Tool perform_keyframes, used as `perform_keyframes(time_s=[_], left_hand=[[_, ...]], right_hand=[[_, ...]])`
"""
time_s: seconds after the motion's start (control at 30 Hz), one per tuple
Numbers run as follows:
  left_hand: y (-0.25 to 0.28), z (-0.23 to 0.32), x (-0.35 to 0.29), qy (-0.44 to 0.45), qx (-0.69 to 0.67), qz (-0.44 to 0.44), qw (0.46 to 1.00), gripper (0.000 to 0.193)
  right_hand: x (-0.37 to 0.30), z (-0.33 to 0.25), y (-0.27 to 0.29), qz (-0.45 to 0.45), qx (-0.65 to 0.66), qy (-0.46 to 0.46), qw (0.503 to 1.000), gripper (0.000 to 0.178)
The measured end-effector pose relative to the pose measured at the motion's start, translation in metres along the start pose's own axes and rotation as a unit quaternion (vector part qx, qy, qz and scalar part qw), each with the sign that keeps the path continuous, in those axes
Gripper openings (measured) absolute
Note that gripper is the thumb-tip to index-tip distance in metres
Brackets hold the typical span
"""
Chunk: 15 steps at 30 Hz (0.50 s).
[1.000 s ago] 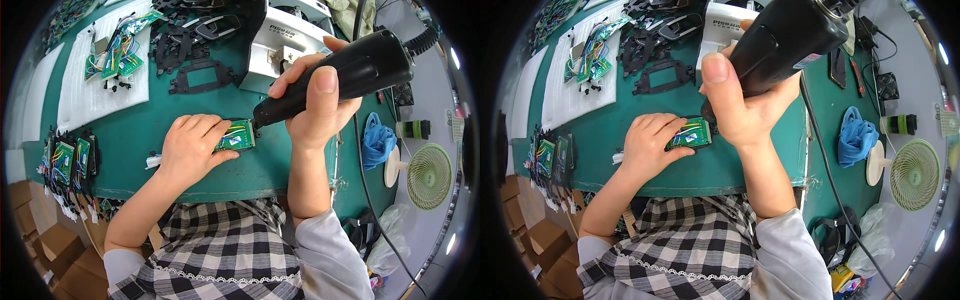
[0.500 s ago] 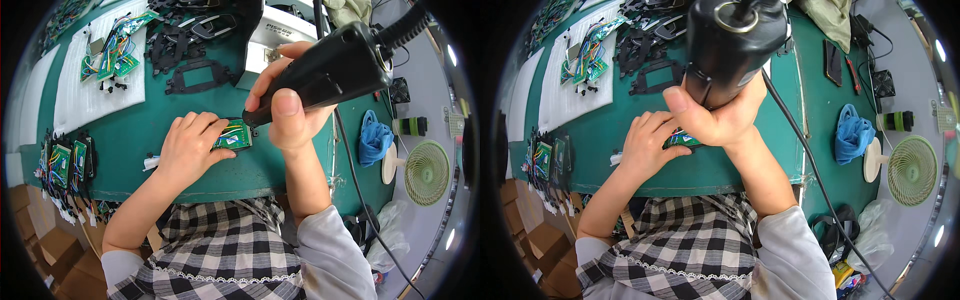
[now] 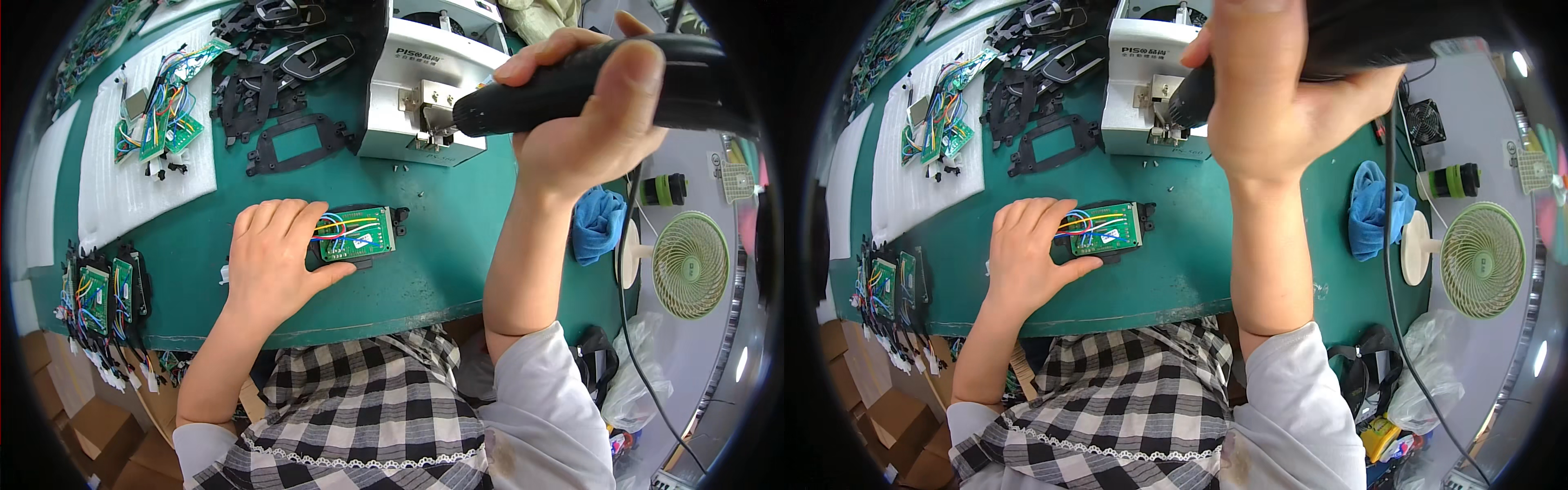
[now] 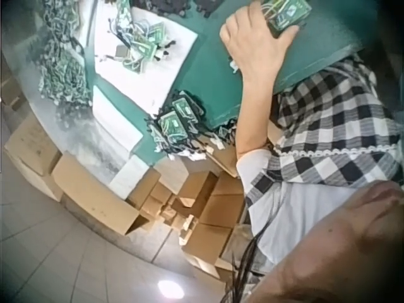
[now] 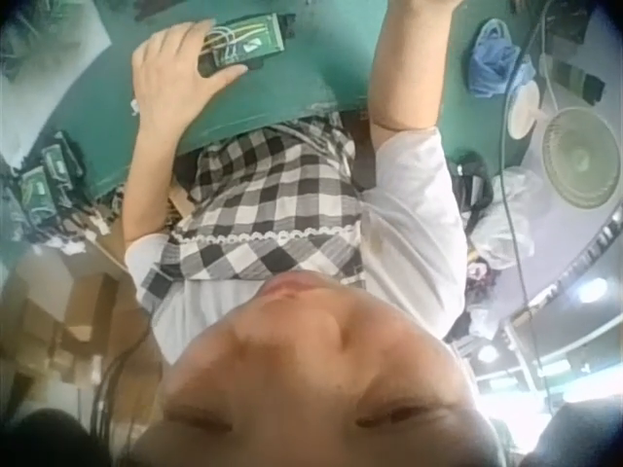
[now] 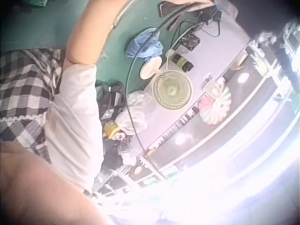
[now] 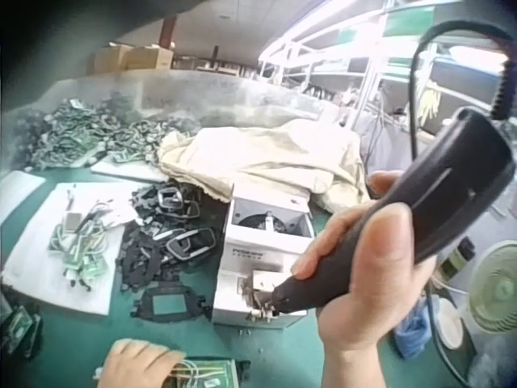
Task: The person assembles electronic circuit boards into plastic frames, securing them with an electric screwdriver.
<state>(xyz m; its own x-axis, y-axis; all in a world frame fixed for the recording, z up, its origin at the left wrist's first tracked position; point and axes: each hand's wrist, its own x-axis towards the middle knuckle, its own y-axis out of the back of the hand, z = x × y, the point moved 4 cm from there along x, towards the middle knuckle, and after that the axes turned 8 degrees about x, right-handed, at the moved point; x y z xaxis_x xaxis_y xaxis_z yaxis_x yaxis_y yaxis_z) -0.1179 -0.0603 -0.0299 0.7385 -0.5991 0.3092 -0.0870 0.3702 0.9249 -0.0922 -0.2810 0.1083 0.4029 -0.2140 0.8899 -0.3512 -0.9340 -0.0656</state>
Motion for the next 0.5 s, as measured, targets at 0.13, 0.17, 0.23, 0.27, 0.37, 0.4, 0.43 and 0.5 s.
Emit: perform_keyframes(time_s=[0.13,0.17,0.23,0.27,0.37,0.4,0.43,0.5], left_hand=[[-0.006,-0.003,0.000,0.013,-0.024,-0.001,1.000,0.059],[-0.006,-0.003,0.000,0.011,-0.030,0.004,0.999,0.058],[-0.010,-0.002,0.001,0.008,-0.038,0.006,0.999,0.056],[-0.011,-0.003,0.001,0.013,-0.042,0.009,0.999,0.055],[-0.014,-0.005,0.000,0.021,-0.045,0.014,0.999,0.055],[-0.014,-0.005,-0.001,0.026,-0.052,0.012,0.998,0.055],[-0.015,-0.006,-0.002,0.031,-0.058,0.010,0.998,0.055],[-0.015,-0.006,-0.002,0.032,-0.056,0.009,0.998,0.055]], right_hand=[[-0.013,-0.002,-0.016,0.141,-0.041,-0.108,0.983,0.063],[-0.010,0.006,-0.009,0.078,-0.031,-0.067,0.994,0.061],[-0.010,0.008,-0.005,0.014,-0.024,-0.028,0.999,0.059],[-0.013,0.005,-0.005,0.027,-0.023,-0.034,0.999,0.061],[-0.033,-0.004,-0.004,0.027,0.056,-0.173,0.983,0.072],[-0.041,-0.006,-0.005,0.001,0.043,-0.181,0.982,0.073],[-0.049,-0.008,-0.005,-0.025,0.031,-0.189,0.981,0.074],[-0.064,-0.009,-0.006,-0.038,0.038,-0.219,0.974,0.073]])
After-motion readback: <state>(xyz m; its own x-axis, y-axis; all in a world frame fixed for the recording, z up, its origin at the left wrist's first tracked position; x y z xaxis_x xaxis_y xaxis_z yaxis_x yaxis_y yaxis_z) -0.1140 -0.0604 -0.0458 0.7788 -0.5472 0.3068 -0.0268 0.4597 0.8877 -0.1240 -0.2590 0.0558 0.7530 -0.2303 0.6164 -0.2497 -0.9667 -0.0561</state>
